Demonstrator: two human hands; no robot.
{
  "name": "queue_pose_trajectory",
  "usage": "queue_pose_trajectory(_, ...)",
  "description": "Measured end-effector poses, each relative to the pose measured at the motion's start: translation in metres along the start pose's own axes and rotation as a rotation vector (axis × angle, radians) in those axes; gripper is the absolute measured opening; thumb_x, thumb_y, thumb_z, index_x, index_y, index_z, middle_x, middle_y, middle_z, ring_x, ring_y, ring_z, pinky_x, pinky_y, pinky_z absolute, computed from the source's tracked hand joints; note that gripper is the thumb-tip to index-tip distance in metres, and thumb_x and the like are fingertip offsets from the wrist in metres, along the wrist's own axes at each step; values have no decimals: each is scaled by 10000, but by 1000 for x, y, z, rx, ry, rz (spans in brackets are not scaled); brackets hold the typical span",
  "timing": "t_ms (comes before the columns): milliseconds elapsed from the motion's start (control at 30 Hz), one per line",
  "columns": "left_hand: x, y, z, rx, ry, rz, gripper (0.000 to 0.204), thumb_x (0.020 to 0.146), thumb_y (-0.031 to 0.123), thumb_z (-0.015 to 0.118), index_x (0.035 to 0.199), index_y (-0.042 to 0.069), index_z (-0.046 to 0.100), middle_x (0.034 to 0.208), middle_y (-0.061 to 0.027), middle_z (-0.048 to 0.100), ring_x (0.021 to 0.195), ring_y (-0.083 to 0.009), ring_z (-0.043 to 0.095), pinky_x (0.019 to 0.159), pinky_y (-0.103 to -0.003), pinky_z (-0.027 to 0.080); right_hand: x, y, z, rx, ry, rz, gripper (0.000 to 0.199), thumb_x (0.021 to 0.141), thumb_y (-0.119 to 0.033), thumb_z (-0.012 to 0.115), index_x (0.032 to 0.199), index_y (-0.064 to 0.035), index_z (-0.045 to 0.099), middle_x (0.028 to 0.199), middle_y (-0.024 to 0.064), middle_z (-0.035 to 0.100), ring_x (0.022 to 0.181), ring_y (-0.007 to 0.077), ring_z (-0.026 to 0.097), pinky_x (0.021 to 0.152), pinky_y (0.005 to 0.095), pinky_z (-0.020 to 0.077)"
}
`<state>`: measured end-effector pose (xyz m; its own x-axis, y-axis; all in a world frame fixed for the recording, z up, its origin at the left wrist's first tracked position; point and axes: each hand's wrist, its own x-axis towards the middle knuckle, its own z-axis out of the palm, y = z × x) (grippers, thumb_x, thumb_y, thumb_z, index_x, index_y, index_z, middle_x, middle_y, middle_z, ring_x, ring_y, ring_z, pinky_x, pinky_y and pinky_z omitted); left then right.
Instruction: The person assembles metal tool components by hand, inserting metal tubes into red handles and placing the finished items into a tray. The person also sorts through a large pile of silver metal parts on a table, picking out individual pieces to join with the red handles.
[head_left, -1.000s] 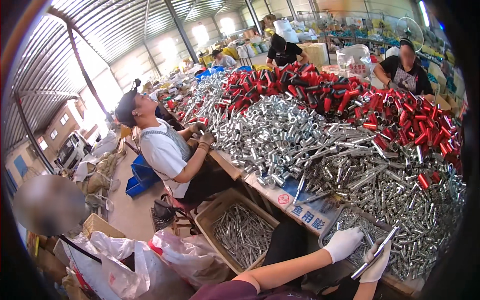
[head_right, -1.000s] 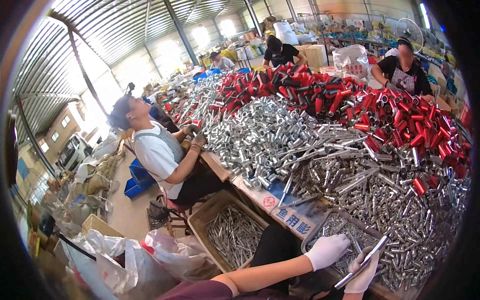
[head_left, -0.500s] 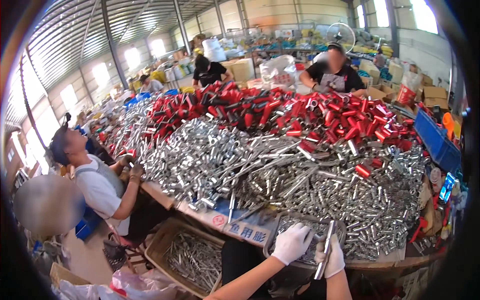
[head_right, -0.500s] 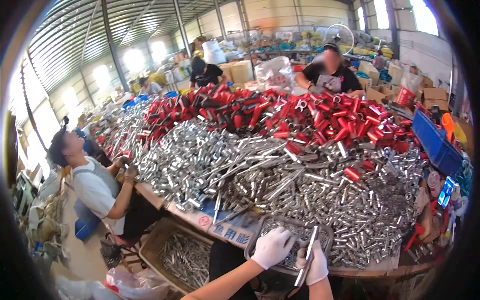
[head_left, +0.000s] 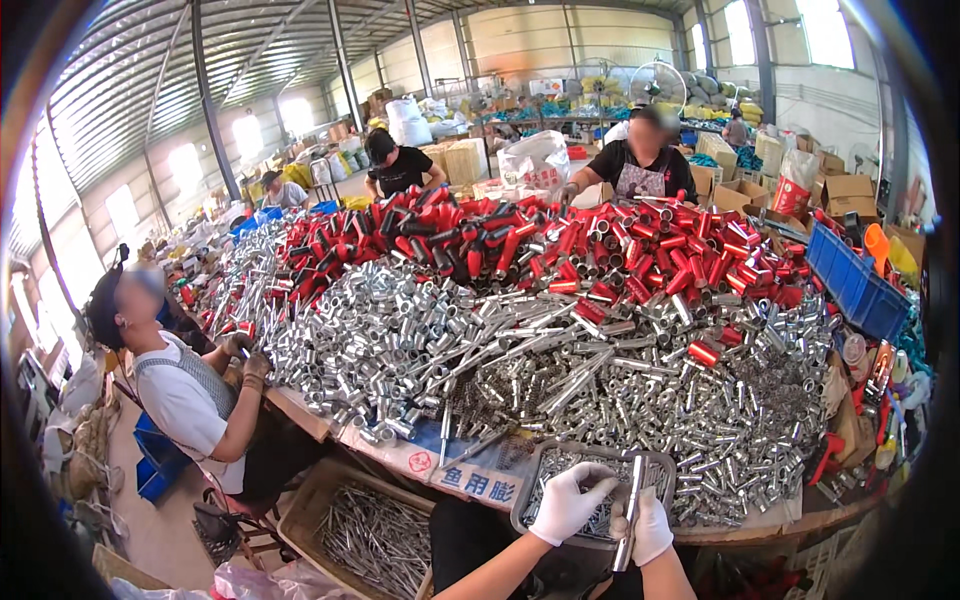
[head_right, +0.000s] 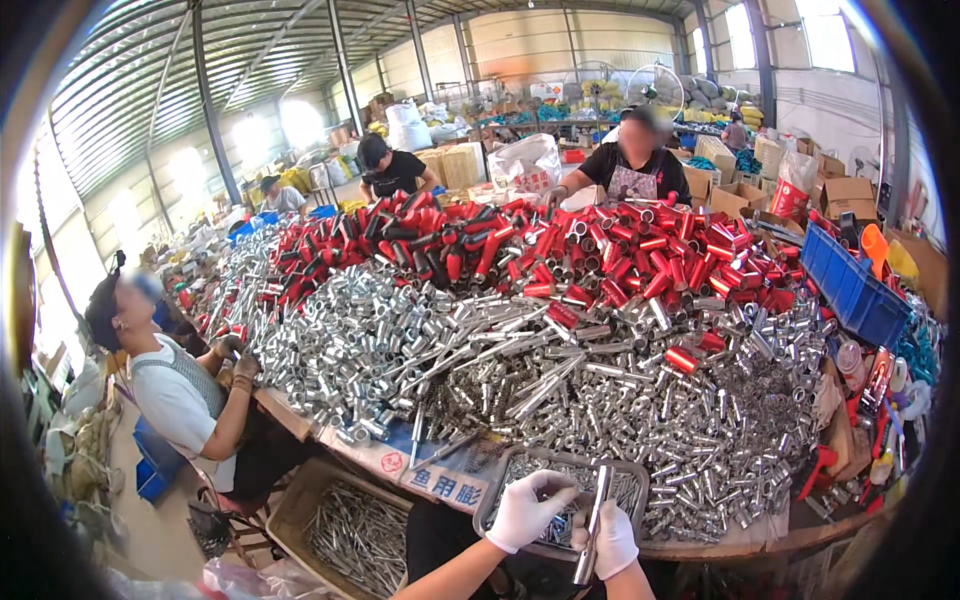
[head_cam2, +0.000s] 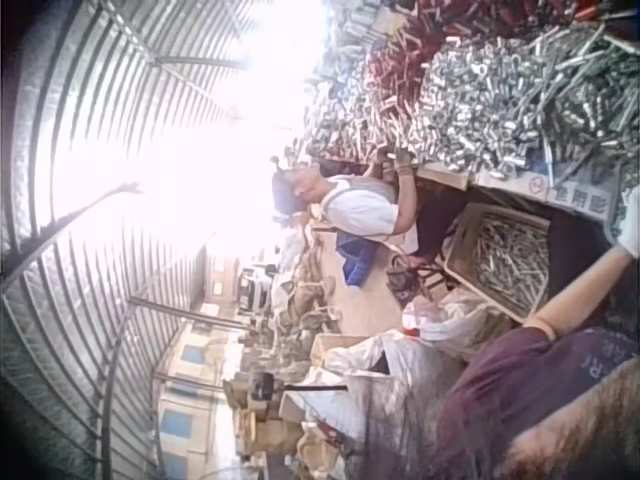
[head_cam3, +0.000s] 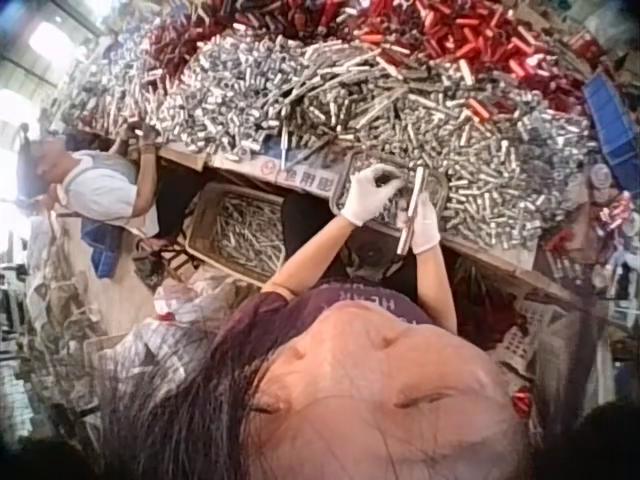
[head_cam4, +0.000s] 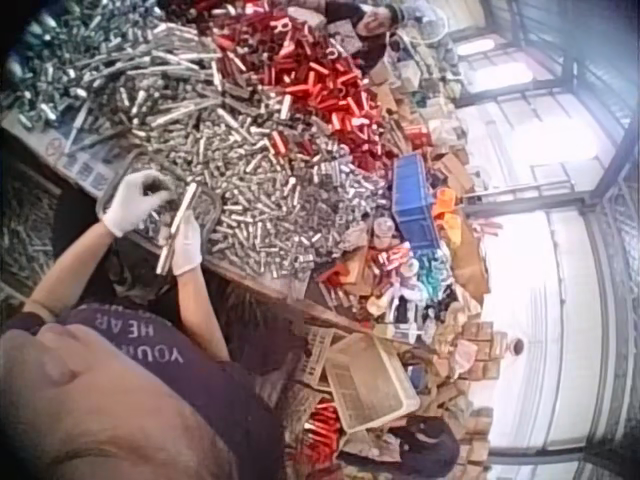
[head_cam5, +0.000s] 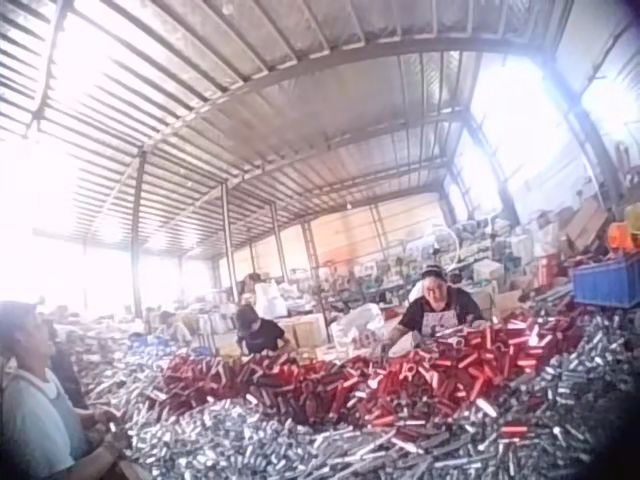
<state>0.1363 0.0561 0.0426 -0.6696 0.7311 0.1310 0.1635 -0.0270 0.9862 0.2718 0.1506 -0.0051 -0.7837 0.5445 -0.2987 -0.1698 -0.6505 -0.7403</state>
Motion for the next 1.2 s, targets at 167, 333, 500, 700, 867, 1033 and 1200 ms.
queue_pose_trajectory(167, 2, -1, 3, 19, -73, 28, 161, 825, 118, 747, 929, -1, 719, 881, -62, 702, 814, -106, 639, 734, -254, 504, -3, -12, 9, -35, 85, 82, 484, 986, -522, 429, 929, -59, 560, 651, 71, 557, 464, 178, 506, 424, 315, 409)
queue_pose_trajectory(333, 2, -2, 10, 91, -153, 25, 159, 810, 137, 766, 879, -1, 729, 864, -75, 692, 807, -112, 637, 744, -267, 504, -5, -12, 7, 27, 49, 89, 538, 983, -550, 408, 842, -61, 582, 596, 68, 544, 433, 186, 493, 399, 323, 380)
queue_pose_trajectory(500, -5, 4, 0, 23, -173, -43, 243, 803, 223, 776, 896, 3, 730, 881, -95, 702, 820, -138, 657, 764, -285, 512, 0, -4, 7, 4, 1, 214, 576, 982, -592, 337, 907, -81, 592, 620, 55, 533, 416, 189, 467, 385, 337, 360)
queue_pose_trajectory(700, -6, 8, 19, -141, -238, -106, 224, 811, 191, 760, 885, -10, 697, 811, -64, 689, 777, -119, 627, 744, -272, 497, -1, -3, -4, -10, 137, 3, 606, 974, -596, 364, 1139, -74, 624, 516, -50, 413, 318, 61, 335, 270, 194, 252)
queue_pose_trajectory(867, -5, -4, 11, -235, -242, -197, 234, 811, 198, 762, 866, -12, 673, 788, -37, 669, 758, -93, 599, 734, -257, 491, -15, -14, 12, 59, 63, 59, 578, 880, -521, 575, 1292, -121, 505, 586, -20, 506, 370, 86, 417, 328, 227, 304)
queue_pose_trajectory(1033, -4, -13, 15, -254, -234, -210, 251, 806, 213, 776, 856, -9, 670, 796, -27, 662, 750, -85, 589, 724, -248, 487, -10, -7, 25, -52, 148, 18, 541, 973, -578, 404, 1079, -100, 636, 518, -57, 431, 311, 47, 337, 269, 196, 218)
queue_pose_trajectory(1200, -3, -24, 19, -321, -200, -195, 258, 821, 235, 773, 857, 3, 665, 801, -10, 651, 752, -77, 581, 721, -245, 484, -5, 0, 14, -25, 112, -20, 482, 968, -591, 408, 894, -152, 594, 524, -49, 443, 309, 59, 343, 268, 201, 228)
